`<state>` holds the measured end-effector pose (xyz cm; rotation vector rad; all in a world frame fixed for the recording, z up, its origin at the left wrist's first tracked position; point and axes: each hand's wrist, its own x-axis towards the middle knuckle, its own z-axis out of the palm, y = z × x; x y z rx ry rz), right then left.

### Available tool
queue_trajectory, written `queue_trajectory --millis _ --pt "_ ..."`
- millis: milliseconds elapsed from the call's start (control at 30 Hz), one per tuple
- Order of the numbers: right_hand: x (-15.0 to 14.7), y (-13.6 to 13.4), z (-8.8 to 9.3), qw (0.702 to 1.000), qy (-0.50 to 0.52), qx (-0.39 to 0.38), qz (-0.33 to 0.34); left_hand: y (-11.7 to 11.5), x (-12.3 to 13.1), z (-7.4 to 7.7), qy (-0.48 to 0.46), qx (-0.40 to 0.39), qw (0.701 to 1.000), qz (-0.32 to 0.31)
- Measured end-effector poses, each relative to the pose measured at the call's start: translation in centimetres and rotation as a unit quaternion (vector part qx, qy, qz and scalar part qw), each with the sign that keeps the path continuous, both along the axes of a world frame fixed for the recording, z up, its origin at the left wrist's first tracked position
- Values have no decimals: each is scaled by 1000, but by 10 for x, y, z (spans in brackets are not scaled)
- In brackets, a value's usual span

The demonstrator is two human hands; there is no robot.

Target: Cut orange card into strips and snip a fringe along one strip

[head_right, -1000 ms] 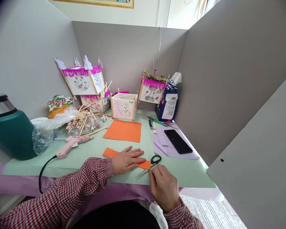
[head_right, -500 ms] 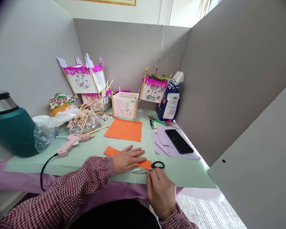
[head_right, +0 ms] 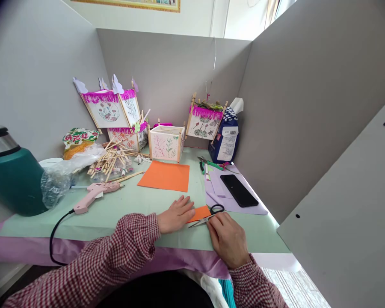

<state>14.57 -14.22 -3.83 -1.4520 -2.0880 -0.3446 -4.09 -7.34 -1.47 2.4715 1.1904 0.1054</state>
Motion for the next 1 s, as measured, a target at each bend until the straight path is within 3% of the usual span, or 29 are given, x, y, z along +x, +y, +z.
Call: queue_trajectory --millis 133,300,1000 --pt "2 0 -1 1000 -6 -5 3 14 -15 3 14 72 994 -78" --pt "-3 1 1 1000 -4 -10 11 23 -24 -8 34 156 979 -131" --pt "-7 -11 -1 999 12 -12 50 23 -23 -14 42 177 976 -120"
